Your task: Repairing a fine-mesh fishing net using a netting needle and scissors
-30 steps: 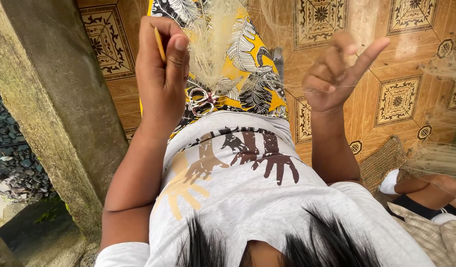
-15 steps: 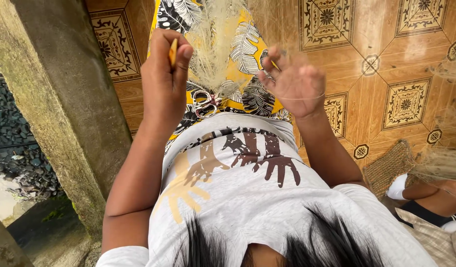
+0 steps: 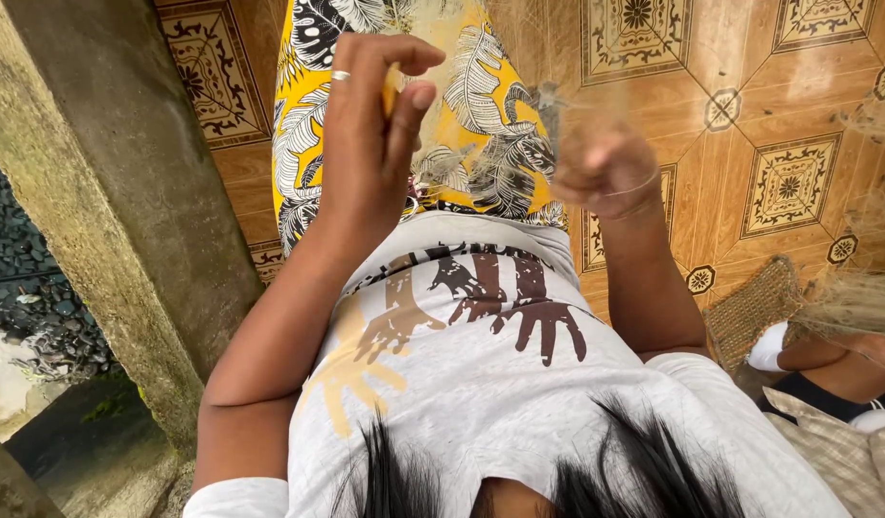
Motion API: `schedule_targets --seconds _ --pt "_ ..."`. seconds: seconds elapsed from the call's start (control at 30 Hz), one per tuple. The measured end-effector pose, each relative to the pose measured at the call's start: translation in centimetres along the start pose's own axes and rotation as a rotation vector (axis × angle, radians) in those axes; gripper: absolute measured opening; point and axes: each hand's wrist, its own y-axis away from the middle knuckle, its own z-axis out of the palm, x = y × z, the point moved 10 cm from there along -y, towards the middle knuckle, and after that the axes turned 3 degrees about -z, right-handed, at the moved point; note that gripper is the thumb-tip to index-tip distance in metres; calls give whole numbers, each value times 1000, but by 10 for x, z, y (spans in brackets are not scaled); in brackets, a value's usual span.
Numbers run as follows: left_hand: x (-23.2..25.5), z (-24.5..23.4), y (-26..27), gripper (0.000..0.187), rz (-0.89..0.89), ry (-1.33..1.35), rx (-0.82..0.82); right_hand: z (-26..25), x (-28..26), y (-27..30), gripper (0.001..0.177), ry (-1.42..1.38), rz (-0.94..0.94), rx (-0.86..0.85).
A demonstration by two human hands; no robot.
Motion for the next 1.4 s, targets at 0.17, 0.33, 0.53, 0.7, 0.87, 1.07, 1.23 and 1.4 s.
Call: schedule_targets --seconds 0.17,0.33,0.53,0.7,0.87,1.07,1.23,1.4 --pt "20 -7 10 40 -38 468 11 -9 -41 19 30 -222 -382 -200" --pt "45 -1 15 42 -89 610 -91 -41 -48 29 37 -415 -500 -130" --pt "50 9 17 45 -178 600 -200 -43 -67 38 44 -731 -635 -185" --pt "50 18 19 36 -179 491 -327 -25 -74 36 74 -736 -630 -222" --pt "45 30 21 29 -58 61 -389 -28 -79 39 85 -624 -658 -207" --pt "24 49 32 27 -90 -174 -661 -23 -82 40 85 -528 -643 -161" --pt "53 28 19 18 -17 140 -591 -6 -80 26 71 -372 -513 -136" --pt "43 6 10 19 -169 356 -400 -41 -65 33 61 -221 -398 23"
